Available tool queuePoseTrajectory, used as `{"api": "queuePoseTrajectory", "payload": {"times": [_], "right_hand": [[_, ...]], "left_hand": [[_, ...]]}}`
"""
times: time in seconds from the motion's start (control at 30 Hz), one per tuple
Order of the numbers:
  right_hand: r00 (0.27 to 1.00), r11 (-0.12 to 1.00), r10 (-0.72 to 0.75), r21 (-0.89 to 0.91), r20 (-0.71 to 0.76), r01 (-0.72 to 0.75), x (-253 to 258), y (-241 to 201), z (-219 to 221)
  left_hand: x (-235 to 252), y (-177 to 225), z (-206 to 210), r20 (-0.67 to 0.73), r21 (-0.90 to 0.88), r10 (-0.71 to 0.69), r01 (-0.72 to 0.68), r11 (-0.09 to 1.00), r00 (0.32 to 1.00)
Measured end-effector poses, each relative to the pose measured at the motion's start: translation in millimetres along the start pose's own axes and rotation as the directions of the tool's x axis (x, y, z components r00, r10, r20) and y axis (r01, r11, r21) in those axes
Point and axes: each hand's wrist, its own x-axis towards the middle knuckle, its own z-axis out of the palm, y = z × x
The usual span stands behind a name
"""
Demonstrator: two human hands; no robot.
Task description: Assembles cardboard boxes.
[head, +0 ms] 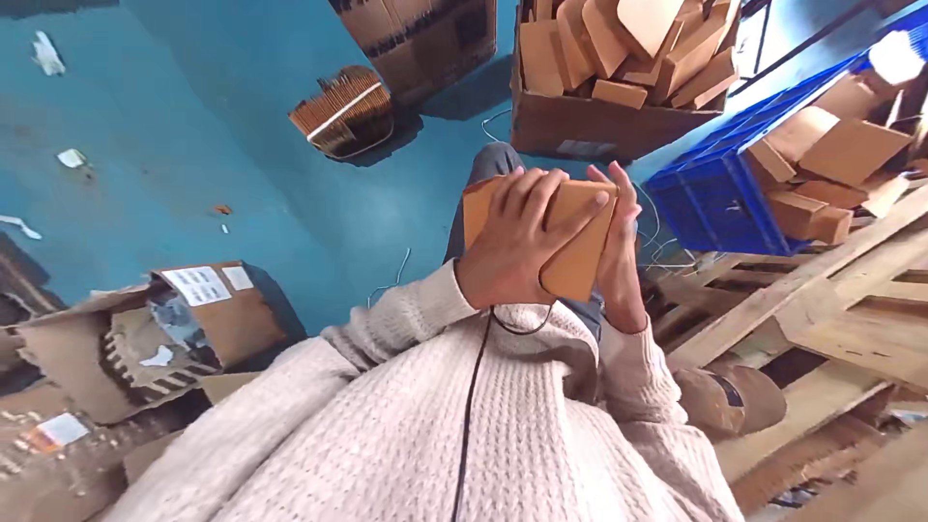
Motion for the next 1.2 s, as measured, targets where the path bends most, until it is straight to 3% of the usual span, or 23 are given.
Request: {"api": "queuePoseTrajectory", "payload": {"times": [0.2, 0.3, 0.43, 0.67, 0.83, 0.93, 1.03, 1.2], "right_hand": [[0.985, 0.954, 0.146, 0.249, 0.094, -0.165, -6, -7, -9], [0.974, 0.948, 0.214, 0.227, 0.068, -0.224, -16, -4, -14], [0.969, 0.952, 0.183, 0.217, 0.167, -0.217, -28, 13, -20], [0.963, 0.857, 0.243, 0.439, 0.116, -0.269, -25, 25, -7], [0.927, 0.76, 0.339, 0.533, 0.161, -0.37, -17, 29, -5], [0.924, 0.808, 0.376, 0.464, 0.072, -0.365, -11, 25, 5], [0.953, 0.919, 0.304, 0.261, 0.004, -0.295, -6, 24, 10], [0.952, 0.957, 0.284, -0.097, 0.11, -0.274, -8, 29, -11]], "left_hand": [[-5, 12, 8, -0.008, 0.003, -0.061, 0.061, 0.998, 0.998], [-1, 8, 11, 0.0, 0.014, -0.1, 0.1, 0.995, 0.995], [-5, 2, 15, 0.038, 0.009, -0.118, 0.118, 0.993, 0.992], [-8, -2, 22, -0.03, 0.024, -0.138, 0.139, 0.99, 0.99], [-5, -8, 18, -0.066, 0.014, -0.127, 0.128, 0.992, 0.99], [0, -15, 18, -0.045, 0.014, -0.154, 0.155, 0.988, 0.987], [7, -20, 18, 0.038, -0.01, -0.211, 0.211, 0.977, 0.977], [-4, -24, 28, 0.063, 0.003, -0.229, 0.229, 0.973, 0.971]]}}
